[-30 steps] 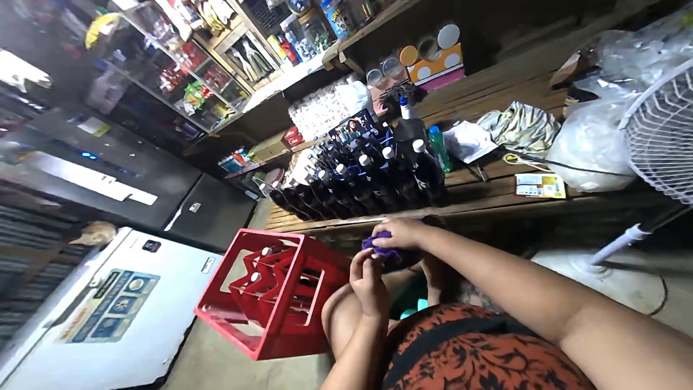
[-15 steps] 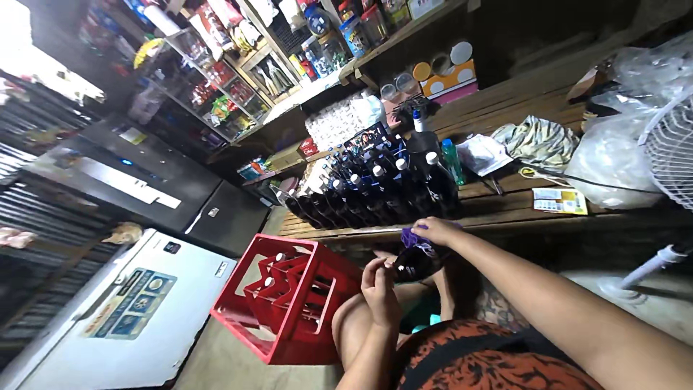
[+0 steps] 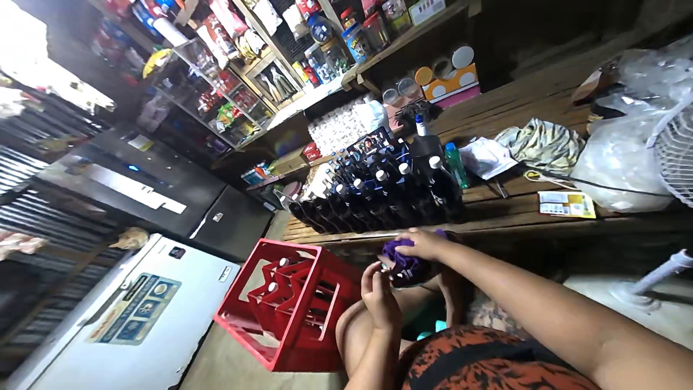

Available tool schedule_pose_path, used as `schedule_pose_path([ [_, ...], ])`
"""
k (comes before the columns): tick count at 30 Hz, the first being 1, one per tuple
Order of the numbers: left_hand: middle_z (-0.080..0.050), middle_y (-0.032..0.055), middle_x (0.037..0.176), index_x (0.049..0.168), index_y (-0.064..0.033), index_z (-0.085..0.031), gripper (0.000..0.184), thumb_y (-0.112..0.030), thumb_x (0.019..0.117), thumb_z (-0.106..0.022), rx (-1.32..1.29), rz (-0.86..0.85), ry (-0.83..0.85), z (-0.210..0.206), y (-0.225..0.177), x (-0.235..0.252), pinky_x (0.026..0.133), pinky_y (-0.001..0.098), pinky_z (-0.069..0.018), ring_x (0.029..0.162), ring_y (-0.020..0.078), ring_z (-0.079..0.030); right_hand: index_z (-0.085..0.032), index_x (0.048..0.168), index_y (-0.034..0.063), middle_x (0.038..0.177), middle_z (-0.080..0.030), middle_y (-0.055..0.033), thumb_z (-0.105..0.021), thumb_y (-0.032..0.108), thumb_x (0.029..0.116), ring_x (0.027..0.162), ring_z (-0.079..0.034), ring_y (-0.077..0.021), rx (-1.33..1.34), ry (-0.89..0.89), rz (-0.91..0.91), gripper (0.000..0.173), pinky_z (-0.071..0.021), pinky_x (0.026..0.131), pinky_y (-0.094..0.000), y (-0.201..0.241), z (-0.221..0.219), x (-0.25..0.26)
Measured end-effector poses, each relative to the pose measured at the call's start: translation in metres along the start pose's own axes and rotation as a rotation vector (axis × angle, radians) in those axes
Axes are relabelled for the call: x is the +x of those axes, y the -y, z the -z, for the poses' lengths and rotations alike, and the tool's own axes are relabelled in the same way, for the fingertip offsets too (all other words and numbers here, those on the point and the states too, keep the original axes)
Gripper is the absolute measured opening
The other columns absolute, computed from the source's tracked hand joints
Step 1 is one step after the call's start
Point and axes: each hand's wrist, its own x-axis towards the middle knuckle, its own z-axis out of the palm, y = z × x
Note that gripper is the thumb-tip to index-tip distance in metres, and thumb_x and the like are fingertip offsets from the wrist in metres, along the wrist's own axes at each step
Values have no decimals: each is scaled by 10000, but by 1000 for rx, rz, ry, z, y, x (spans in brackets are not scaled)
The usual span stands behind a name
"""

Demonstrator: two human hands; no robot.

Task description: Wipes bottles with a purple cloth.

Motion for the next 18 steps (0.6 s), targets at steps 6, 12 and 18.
schedule_pose_path([
  [6,-672,-13,754,1075,-22,-653,250,-52,934,-448,-8,-1,-9,-1,-2,0,637,229,-559,646,58,-643,-631,1377,147,1418,-542,-246,-549,440,1031,1334,-501,-428,35,-165,-204,461,-381,1104,-613,-64,14,1],
  [12,-675,-9,779,1086,-26,-642,252,-58,946,-435,4,5,-37,0,-4,3,663,249,-577,666,77,-658,-603,1414,187,1468,-496,-248,-549,437,1030,1351,-475,-442,79,-67,-174,461,-364,1099,-640,-23,4,4],
  [18,-659,19,840,1166,28,-570,262,-41,986,-393,33,98,-122,-7,-15,1,687,246,-568,723,74,-658,-584,1427,289,1463,-499,-193,-525,387,1020,1349,-466,-430,-139,70,78,423,-281,1095,-728,60,-22,-21],
])
